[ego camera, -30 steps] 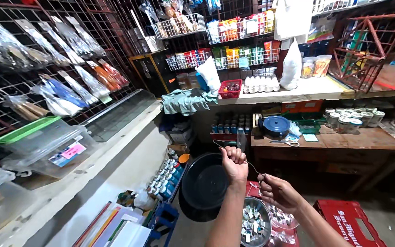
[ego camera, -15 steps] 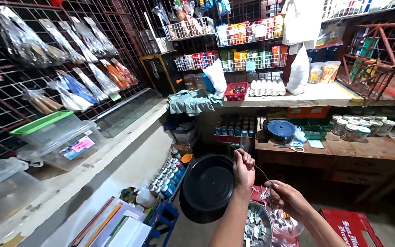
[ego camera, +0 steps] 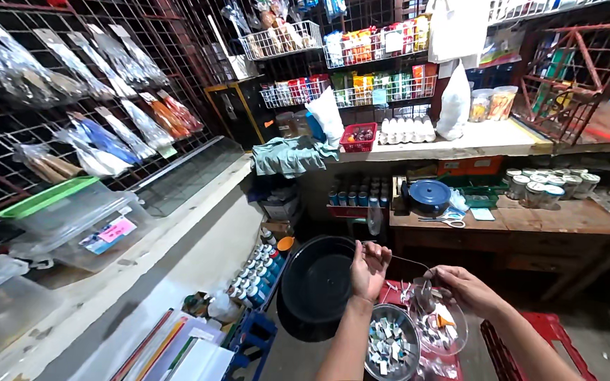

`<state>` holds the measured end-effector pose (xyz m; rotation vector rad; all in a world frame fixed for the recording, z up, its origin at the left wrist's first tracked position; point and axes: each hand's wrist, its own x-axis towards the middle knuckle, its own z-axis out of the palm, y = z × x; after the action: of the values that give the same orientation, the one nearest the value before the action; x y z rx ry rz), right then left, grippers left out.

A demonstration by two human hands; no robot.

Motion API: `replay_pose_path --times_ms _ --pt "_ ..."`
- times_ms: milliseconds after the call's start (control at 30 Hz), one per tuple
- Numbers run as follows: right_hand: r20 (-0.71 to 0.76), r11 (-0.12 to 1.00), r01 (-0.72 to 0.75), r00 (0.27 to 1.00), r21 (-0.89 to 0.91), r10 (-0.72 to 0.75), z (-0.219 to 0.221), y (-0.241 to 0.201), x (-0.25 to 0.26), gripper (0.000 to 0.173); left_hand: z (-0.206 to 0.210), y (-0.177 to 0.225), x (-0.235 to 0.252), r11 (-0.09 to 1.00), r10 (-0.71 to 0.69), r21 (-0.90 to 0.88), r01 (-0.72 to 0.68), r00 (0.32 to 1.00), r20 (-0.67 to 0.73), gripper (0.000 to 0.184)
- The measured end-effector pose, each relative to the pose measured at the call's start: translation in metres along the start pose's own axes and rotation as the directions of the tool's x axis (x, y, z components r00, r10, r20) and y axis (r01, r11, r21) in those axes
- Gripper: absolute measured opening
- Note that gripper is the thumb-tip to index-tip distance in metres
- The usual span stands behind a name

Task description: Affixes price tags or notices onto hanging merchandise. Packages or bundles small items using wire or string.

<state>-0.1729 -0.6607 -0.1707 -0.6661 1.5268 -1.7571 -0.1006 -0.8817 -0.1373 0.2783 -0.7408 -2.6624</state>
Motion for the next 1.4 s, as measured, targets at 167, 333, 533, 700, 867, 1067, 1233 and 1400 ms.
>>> replay_pose_path --times_ms 167,333,533,700,867,1067,1233,1400 --pt "0.191 0.955 -0.179 0.972 0.235 0.135 0.0 -0.002 -0.002 0.036 0.009 0.001 -0.002 0.996 0.073 -0.056 -0.073 0.997 0.006 0.062" --pt "-0.078 0.981 -0.062 0.996 -0.182 0.048 -0.002 -0.01 0.004 0.031 -0.009 0.013 -0.003 0.907 -0.015 0.419 0.049 0.996 -0.083 0.063" --pt "-0.181 0.742 -0.136 0.983 -0.656 0.02 -0.017 -0.023 0.004 0.031 -0.049 0.014 -0.009 -0.162 0.437 0.912 -0.376 0.802 0.408 0.029" --pt "-0.037 0.732 -0.063 0.998 -0.678 0.051 -0.002 -0.028 0.01 0.033 -0.02 -0.021 -0.02 -0.34 0.009 0.705 -0.622 0.748 0.664 0.027" --pt "0.079 0.924 -0.035 0.994 -0.382 0.07 -0.017 -0.023 0.011 0.039 -0.02 -0.033 -0.015 -0.301 -0.103 0.75 -0.589 0.802 0.589 0.028" --pt "0.035 0.726 -0.07 0.991 -0.684 0.129 -0.023 -0.034 0.013 0.039 -0.017 -0.038 -0.015 -0.343 -0.134 0.736 -0.584 0.806 0.577 0.027" --pt "-0.072 0.535 -0.141 0.986 -0.833 0.147 0.009 -0.037 0.018 0.053 -0.012 -0.044 -0.015 -0.365 -0.136 0.705 -0.608 0.784 0.605 0.026" --pt "-0.157 0.594 -0.123 0.988 -0.795 -0.005 0.016 -0.025 0.017 0.062 -0.016 -0.039 -0.017 -0.285 -0.117 0.67 -0.686 0.719 0.686 0.026"
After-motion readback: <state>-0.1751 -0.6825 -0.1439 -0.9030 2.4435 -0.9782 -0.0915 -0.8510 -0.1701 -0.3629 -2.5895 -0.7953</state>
